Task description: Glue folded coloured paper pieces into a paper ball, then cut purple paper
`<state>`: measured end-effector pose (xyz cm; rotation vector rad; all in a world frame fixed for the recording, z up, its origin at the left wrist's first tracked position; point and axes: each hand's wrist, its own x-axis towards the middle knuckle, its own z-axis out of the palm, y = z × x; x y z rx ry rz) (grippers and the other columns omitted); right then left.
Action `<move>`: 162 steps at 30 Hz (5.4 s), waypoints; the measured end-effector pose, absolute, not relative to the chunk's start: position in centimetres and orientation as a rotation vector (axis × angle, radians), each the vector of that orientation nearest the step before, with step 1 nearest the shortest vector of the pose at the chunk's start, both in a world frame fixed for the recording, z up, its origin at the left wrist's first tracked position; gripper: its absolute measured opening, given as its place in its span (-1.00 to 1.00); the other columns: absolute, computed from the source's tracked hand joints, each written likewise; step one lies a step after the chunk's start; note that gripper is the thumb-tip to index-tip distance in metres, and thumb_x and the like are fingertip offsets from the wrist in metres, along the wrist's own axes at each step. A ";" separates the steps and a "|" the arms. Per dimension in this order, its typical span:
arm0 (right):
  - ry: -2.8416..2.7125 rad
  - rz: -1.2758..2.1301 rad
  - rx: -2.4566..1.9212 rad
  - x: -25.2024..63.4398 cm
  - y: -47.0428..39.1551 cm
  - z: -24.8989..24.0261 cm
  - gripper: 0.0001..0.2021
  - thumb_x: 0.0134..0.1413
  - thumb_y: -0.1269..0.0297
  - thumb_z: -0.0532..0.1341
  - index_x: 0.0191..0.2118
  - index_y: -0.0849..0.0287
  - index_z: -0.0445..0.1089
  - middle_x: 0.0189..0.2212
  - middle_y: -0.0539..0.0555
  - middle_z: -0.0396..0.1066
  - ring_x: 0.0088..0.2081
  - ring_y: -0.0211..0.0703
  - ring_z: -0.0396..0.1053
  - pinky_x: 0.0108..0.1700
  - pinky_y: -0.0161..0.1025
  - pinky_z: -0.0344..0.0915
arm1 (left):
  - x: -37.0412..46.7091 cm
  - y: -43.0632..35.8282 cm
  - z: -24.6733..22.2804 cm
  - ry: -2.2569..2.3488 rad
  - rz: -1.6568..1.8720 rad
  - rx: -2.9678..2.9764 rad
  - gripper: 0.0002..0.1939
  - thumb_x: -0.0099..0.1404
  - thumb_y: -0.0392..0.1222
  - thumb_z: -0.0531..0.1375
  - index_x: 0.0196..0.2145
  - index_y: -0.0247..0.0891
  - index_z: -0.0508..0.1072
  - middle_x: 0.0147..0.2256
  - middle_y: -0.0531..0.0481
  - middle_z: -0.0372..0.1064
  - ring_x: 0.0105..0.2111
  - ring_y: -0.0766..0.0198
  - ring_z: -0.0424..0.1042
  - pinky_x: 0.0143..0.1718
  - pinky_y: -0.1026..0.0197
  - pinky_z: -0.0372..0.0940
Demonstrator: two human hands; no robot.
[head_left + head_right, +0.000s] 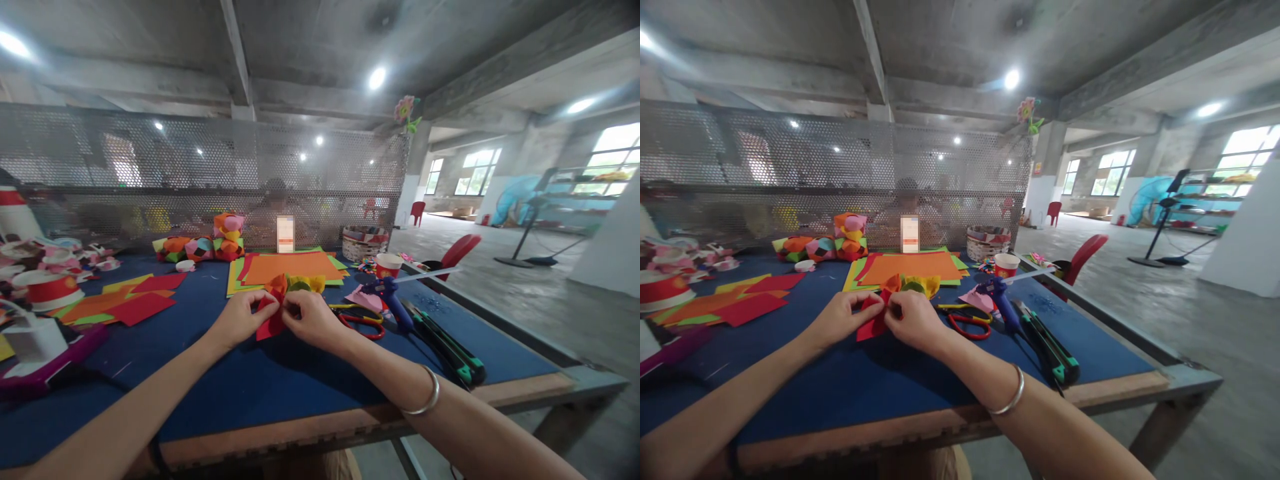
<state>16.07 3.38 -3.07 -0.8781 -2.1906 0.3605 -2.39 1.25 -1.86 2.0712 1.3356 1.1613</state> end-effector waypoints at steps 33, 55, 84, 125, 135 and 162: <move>-1.855 0.545 -0.965 16.8 4.7 -3.1 -0.77 0.22 0.42 0.06 -0.18 0.17 0.48 -0.42 0.02 0.47 -0.42 -0.19 0.34 -0.26 -0.26 0.27 | -3.7 1.5 -1.2 1.600 1.366 1.706 -0.68 -0.01 0.09 0.35 -0.45 -0.24 0.59 -0.67 0.15 0.24 -0.59 0.31 0.18 -0.49 0.24 0.10; -1.966 0.464 -0.890 16.5 5.0 -3.7 -0.83 0.17 0.50 0.19 -0.18 0.17 0.47 -0.34 0.07 0.52 -0.30 -0.13 0.45 -0.18 -0.19 0.36 | -3.3 1.5 -1.0 1.578 1.363 1.583 -0.54 -0.23 0.19 0.36 -0.47 -0.24 0.57 -0.57 0.07 0.41 -0.52 0.26 0.27 -0.41 0.21 0.14; -2.011 0.720 -0.642 16.4 4.7 -3.9 -0.74 0.10 0.56 0.13 -0.15 0.16 0.44 -0.43 -0.04 0.38 -0.34 -0.21 0.37 -0.22 -0.27 0.30 | -3.9 1.9 -1.5 1.580 1.272 1.760 -0.46 -0.11 0.29 0.33 -0.40 -0.27 0.63 -0.58 0.04 0.41 -0.54 0.25 0.25 -0.43 0.21 0.12; -2.103 0.047 -0.555 17.5 2.5 -2.7 -0.67 0.42 0.09 0.19 -0.39 0.12 0.39 -0.49 0.01 0.47 -0.43 -0.18 0.34 -0.36 -0.25 0.20 | -0.9 -2.4 -0.8 0.861 1.057 0.900 -0.55 -0.21 0.01 0.64 -0.52 -0.28 0.56 -0.48 0.05 0.44 -0.50 0.41 0.30 -0.40 0.32 0.19; -2.189 -0.078 -0.462 17.5 2.0 -2.8 -0.68 0.42 0.16 0.20 -0.42 0.11 0.37 -0.50 0.05 0.45 -0.41 -0.13 0.29 -0.32 -0.20 0.18 | -1.6 -2.6 -0.6 0.833 0.870 0.999 -0.52 -0.21 0.10 0.62 -0.62 -0.27 0.50 -0.60 0.08 0.27 -0.57 0.38 0.19 -0.55 0.31 0.08; -2.000 0.282 -0.698 16.6 2.8 -2.8 -0.81 0.31 0.49 0.08 -0.19 0.14 0.41 -0.27 0.12 0.49 -0.20 -0.08 0.42 -0.17 -0.21 0.32 | -2.0 -1.7 0.6 1.172 1.135 1.383 -0.58 0.19 0.11 0.22 -0.63 -0.17 0.21 -0.59 0.13 0.21 -0.59 0.34 0.25 -0.52 0.25 0.17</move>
